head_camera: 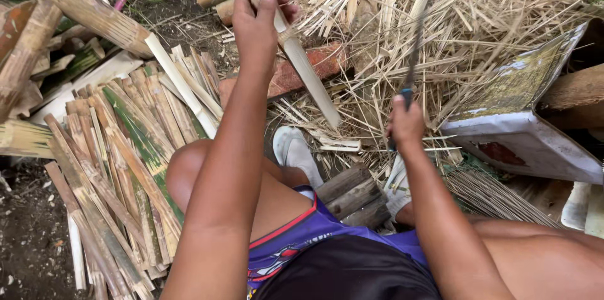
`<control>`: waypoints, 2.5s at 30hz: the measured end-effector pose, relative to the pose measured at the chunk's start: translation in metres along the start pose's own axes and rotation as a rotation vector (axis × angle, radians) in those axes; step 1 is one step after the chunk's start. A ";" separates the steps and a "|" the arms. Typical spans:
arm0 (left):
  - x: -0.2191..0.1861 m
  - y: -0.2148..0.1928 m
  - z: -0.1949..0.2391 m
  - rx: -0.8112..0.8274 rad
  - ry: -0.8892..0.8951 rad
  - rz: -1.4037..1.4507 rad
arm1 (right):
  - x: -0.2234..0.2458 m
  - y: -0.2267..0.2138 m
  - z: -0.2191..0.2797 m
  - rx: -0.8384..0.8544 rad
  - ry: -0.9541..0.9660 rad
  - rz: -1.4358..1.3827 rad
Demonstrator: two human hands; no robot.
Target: The person uses a knife to split bamboo strips into thinner pieces. They hold the bamboo with one hand and use the knife to carefully separate the material, placing the finished strips on a pile.
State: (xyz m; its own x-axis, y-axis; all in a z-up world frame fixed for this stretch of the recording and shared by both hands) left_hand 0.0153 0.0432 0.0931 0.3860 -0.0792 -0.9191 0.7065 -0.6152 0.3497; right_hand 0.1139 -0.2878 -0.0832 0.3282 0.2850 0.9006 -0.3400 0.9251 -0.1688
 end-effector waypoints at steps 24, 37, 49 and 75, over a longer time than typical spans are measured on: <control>-0.139 -0.006 0.115 -0.174 0.744 -0.162 | 0.073 0.130 0.145 0.457 -0.736 0.350; -0.142 -0.019 0.137 -0.313 0.702 -0.212 | 0.042 0.166 0.093 0.428 -0.675 0.571; -0.155 -0.035 0.117 -0.426 0.753 -0.327 | -0.070 0.194 -0.040 0.402 -0.353 0.849; -0.142 -0.009 0.154 -0.109 0.629 0.036 | 0.041 0.143 0.122 0.586 -0.954 0.272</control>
State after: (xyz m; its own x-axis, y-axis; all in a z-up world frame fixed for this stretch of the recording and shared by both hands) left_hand -0.1370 -0.0609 0.1924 0.6616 0.3975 -0.6358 0.7301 -0.5349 0.4253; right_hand -0.0287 -0.1739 -0.0215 -0.5341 -0.0795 0.8417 -0.7366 0.5325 -0.4171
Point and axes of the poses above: each hand's wrist, its own z-axis away from the middle knuckle, its own y-axis out of the palm, x = y × z, the point moved 2 cm from there along -z, towards the middle knuckle
